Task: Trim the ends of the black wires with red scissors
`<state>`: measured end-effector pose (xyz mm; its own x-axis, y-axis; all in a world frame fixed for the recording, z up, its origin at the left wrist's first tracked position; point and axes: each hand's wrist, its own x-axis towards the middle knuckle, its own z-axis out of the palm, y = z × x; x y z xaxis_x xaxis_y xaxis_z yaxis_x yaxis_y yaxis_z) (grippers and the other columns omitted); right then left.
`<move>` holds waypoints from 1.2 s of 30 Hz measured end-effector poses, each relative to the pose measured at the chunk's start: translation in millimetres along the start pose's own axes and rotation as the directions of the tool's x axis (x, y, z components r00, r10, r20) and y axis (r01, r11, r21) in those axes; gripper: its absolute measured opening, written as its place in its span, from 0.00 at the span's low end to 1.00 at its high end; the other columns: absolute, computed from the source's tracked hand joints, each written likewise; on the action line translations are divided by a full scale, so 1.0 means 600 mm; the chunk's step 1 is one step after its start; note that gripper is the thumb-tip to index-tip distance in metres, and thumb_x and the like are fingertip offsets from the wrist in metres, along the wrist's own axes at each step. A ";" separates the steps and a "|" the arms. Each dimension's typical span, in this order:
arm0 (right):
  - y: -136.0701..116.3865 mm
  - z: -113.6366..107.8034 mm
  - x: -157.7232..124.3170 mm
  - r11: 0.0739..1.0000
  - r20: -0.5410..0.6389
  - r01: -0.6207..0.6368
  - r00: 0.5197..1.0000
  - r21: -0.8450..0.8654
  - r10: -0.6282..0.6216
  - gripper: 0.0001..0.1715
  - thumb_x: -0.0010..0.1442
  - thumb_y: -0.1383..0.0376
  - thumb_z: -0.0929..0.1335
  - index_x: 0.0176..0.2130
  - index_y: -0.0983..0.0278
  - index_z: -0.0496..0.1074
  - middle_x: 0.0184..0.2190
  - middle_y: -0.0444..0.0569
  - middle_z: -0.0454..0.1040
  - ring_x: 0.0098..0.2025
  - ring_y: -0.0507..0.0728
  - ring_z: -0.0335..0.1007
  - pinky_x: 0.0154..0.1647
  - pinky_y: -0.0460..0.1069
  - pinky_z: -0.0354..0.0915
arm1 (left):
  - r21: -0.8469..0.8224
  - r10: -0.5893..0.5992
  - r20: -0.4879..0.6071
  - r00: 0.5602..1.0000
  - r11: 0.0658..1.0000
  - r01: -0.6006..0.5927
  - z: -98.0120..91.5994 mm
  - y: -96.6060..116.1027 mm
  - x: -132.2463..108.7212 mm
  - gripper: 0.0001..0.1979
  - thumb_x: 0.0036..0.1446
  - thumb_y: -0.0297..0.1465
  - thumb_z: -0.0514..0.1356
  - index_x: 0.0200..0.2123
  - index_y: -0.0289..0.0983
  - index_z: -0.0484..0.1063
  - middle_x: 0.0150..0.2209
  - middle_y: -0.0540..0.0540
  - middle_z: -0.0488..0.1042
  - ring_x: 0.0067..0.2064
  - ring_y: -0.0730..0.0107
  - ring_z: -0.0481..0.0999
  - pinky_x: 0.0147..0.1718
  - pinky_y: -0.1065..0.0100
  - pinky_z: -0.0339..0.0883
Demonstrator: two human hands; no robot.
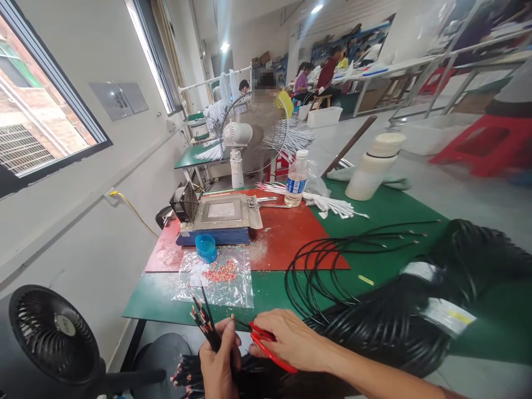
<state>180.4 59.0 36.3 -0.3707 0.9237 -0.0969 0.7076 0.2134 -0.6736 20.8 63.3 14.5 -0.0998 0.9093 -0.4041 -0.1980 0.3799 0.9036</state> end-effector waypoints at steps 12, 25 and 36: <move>0.018 -0.021 0.027 0.988 -0.001 -0.085 0.996 0.131 0.086 0.28 0.53 0.49 0.65 0.15 0.65 0.58 0.14 0.39 0.46 0.19 0.47 0.41 0.20 0.45 0.41 | 0.015 -0.011 0.043 0.999 1.000 0.011 0.015 0.000 0.042 0.18 0.41 0.41 0.63 0.30 0.32 0.68 0.14 0.56 0.62 0.12 0.87 0.51 0.14 0.76 0.39; 0.021 0.006 0.069 0.601 0.054 -0.143 0.985 0.786 0.163 0.25 0.51 0.48 0.65 0.20 0.67 0.64 0.10 0.38 0.57 0.11 0.45 0.50 0.12 0.41 0.47 | -0.154 -0.032 0.126 0.992 0.987 0.051 0.002 -0.008 0.050 0.25 0.34 0.37 0.68 0.36 0.30 0.70 0.11 0.53 0.65 0.15 0.81 0.60 0.18 0.76 0.48; -0.017 0.016 0.069 0.378 0.185 -0.190 0.982 0.906 0.048 0.26 0.45 0.49 0.70 0.18 0.69 0.65 0.10 0.38 0.59 0.10 0.43 0.51 0.10 0.40 0.47 | -0.099 0.031 0.218 0.975 0.995 -0.010 -0.023 -0.019 0.026 0.15 0.41 0.38 0.64 0.27 0.31 0.74 0.11 0.52 0.64 0.16 0.81 0.59 0.19 0.74 0.48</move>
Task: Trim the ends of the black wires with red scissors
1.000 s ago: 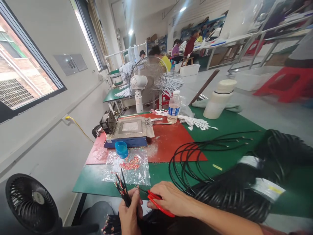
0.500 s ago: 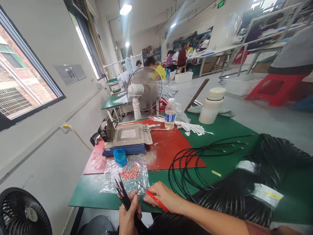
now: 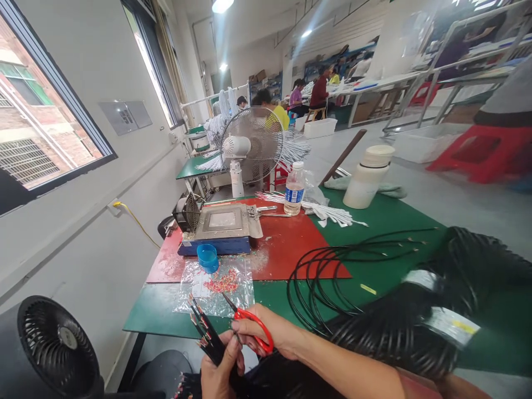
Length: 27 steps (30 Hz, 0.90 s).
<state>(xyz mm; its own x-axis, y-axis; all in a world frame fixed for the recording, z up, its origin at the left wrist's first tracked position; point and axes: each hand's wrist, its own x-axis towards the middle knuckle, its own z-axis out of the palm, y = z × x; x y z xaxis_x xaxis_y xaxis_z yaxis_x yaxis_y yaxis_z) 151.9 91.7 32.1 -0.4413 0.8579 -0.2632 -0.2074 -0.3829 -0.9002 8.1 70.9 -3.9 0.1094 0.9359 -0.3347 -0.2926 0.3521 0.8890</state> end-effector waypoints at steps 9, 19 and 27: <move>0.009 0.007 -0.012 0.954 0.059 -0.208 0.978 0.218 0.200 0.23 0.46 0.53 0.70 0.15 0.67 0.63 0.09 0.39 0.59 0.10 0.44 0.51 0.08 0.40 0.43 | -0.016 0.037 0.027 0.999 0.999 -0.037 0.005 0.002 -0.020 0.13 0.42 0.38 0.63 0.26 0.33 0.74 0.12 0.52 0.66 0.17 0.81 0.60 0.20 0.73 0.50; 0.022 0.009 -0.010 0.975 -0.002 -0.162 0.986 0.153 0.164 0.25 0.48 0.50 0.68 0.18 0.70 0.67 0.13 0.43 0.64 0.11 0.44 0.52 0.09 0.40 0.45 | -0.055 -0.019 0.140 0.990 0.998 0.027 0.003 -0.003 -0.022 0.13 0.48 0.38 0.58 0.18 0.34 0.68 0.11 0.53 0.61 0.15 0.83 0.55 0.20 0.71 0.42; 0.023 -0.001 -0.013 0.970 -0.007 -0.224 0.974 0.099 0.226 0.22 0.48 0.53 0.68 0.17 0.68 0.65 0.10 0.41 0.62 0.11 0.44 0.52 0.10 0.40 0.46 | 0.050 -0.065 0.183 0.981 0.997 0.057 -0.001 0.007 -0.021 0.16 0.45 0.41 0.59 0.17 0.34 0.66 0.08 0.57 0.54 0.13 0.85 0.49 0.18 0.72 0.36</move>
<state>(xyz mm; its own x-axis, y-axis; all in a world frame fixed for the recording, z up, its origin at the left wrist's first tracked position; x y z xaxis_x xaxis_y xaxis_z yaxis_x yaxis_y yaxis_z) 153.0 79.9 21.8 -0.4707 0.7514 -0.4624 -0.1881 -0.5975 -0.7795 5.1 60.3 3.9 0.3006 0.8952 -0.3291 -0.2382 0.4046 0.8829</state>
